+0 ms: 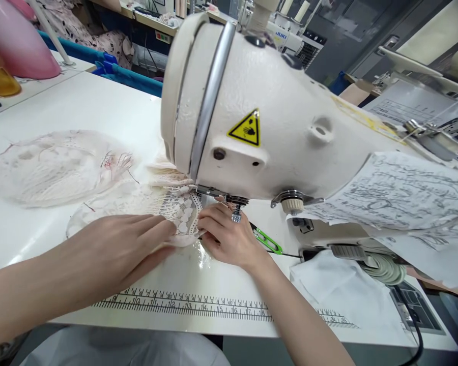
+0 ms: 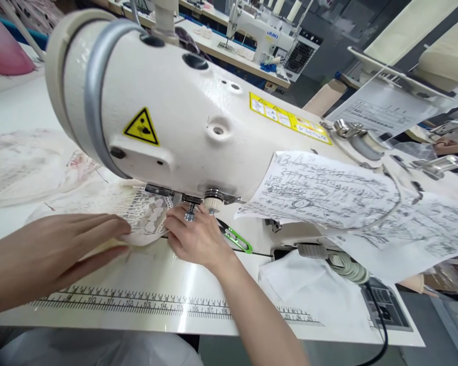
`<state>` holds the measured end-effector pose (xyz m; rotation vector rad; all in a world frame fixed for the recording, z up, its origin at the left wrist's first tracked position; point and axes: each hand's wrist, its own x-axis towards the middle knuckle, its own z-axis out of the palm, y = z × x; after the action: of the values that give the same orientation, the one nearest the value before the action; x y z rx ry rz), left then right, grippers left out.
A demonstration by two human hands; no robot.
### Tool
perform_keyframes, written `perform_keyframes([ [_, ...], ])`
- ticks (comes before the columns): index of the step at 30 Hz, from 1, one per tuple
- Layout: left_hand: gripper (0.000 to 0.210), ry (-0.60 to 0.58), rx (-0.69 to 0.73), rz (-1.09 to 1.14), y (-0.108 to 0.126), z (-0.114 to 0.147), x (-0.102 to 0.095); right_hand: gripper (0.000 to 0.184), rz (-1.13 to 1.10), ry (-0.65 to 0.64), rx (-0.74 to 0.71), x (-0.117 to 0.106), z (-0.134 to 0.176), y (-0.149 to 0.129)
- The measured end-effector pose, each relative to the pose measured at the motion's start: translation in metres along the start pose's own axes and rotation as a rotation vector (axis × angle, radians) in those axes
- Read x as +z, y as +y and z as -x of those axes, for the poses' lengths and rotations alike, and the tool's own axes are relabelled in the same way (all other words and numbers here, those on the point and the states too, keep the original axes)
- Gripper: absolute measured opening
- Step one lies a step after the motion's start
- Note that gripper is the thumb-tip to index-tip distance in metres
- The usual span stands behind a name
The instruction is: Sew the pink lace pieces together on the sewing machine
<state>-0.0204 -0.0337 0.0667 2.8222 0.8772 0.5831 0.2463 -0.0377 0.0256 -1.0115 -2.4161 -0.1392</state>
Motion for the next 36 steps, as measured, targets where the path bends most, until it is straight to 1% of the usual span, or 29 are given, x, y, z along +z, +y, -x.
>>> perform_keyframes([
  [1,0.024,-0.024,0.066,-0.018,-0.002,-0.009,0.002,0.020,-0.004,0.007,-0.003,0.000,0.000,0.000],
  [3,0.018,-0.022,0.162,-0.047,-0.006,-0.022,0.011,0.020,-0.008,0.013,-0.014,-0.001,0.000,0.001],
  [4,0.018,0.009,0.188,-0.056,-0.008,-0.027,0.017,0.019,-0.012,0.020,-0.026,-0.001,0.000,0.001],
  [7,0.033,0.124,0.267,-0.094,-0.011,-0.031,0.034,0.018,-0.037,0.025,-0.050,0.000,0.000,0.003],
  [8,0.036,0.163,0.286,-0.112,-0.011,-0.031,0.037,0.018,-0.048,0.020,-0.050,0.000,0.000,0.004],
  [10,0.038,0.201,0.311,-0.138,-0.010,-0.029,0.040,0.018,-0.055,0.002,-0.043,0.000,-0.001,0.004],
  [14,0.034,0.228,0.335,-0.156,-0.009,-0.025,0.036,0.018,-0.073,-0.010,-0.095,-0.003,-0.004,0.002],
  [18,0.033,0.254,0.331,-0.227,-0.011,-0.025,0.034,0.012,-0.154,0.059,-0.130,-0.005,-0.008,0.000],
  [21,0.031,0.265,0.309,-0.195,-0.012,-0.023,0.040,0.013,-0.194,0.084,-0.145,-0.005,-0.011,0.001],
  [27,0.033,0.218,0.269,-0.139,-0.015,-0.018,0.051,0.016,-0.201,0.070,-0.109,0.001,-0.006,0.002],
  [36,0.031,0.159,0.238,-0.112,-0.013,-0.019,0.049,0.018,-0.152,0.023,-0.102,0.004,0.000,0.002],
])
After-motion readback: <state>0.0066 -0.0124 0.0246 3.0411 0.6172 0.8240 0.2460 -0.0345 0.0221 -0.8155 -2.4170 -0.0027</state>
